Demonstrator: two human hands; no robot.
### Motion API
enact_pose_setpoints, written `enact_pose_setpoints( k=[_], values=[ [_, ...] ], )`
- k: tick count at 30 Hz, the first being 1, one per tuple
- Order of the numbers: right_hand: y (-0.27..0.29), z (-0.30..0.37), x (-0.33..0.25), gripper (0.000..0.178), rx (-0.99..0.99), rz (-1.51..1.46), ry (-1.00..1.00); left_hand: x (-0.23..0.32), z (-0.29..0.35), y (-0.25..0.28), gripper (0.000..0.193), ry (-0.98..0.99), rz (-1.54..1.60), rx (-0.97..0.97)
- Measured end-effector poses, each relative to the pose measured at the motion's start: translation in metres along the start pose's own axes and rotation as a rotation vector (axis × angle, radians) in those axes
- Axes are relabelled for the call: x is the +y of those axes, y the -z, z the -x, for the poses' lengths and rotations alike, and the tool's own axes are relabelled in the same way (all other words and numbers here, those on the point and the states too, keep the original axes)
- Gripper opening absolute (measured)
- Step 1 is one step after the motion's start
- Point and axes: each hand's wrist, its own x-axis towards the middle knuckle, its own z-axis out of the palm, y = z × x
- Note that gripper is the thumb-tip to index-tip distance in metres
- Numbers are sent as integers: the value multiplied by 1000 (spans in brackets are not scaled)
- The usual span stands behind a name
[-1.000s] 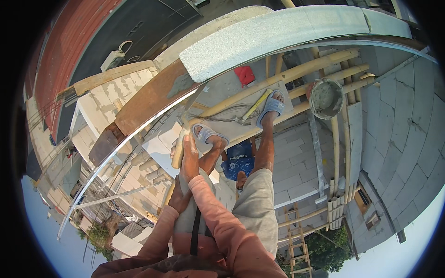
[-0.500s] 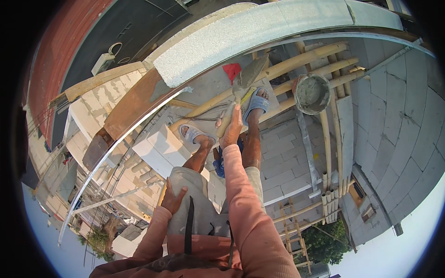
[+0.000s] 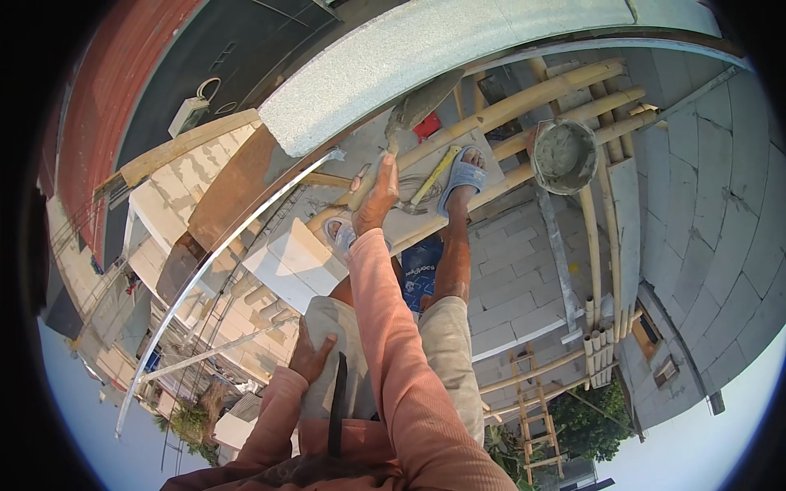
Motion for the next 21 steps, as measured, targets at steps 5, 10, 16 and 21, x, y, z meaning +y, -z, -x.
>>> enact_pose_setpoints(
  k=[5,10,16,21],
  values=[
    [-12,0,9,49,15,33,30,-2,0,0,115,20,45,-15],
    [-27,27,8,50,7,10,39,-6,-4,0,115,-11,51,8],
    [-9,74,-26,52,5,-129,-208,-11,-5,5,114,-22,104,42],
    [20,15,-79,51,3,20,-44,-10,-9,-2,116,-35,103,18]
  ],
)
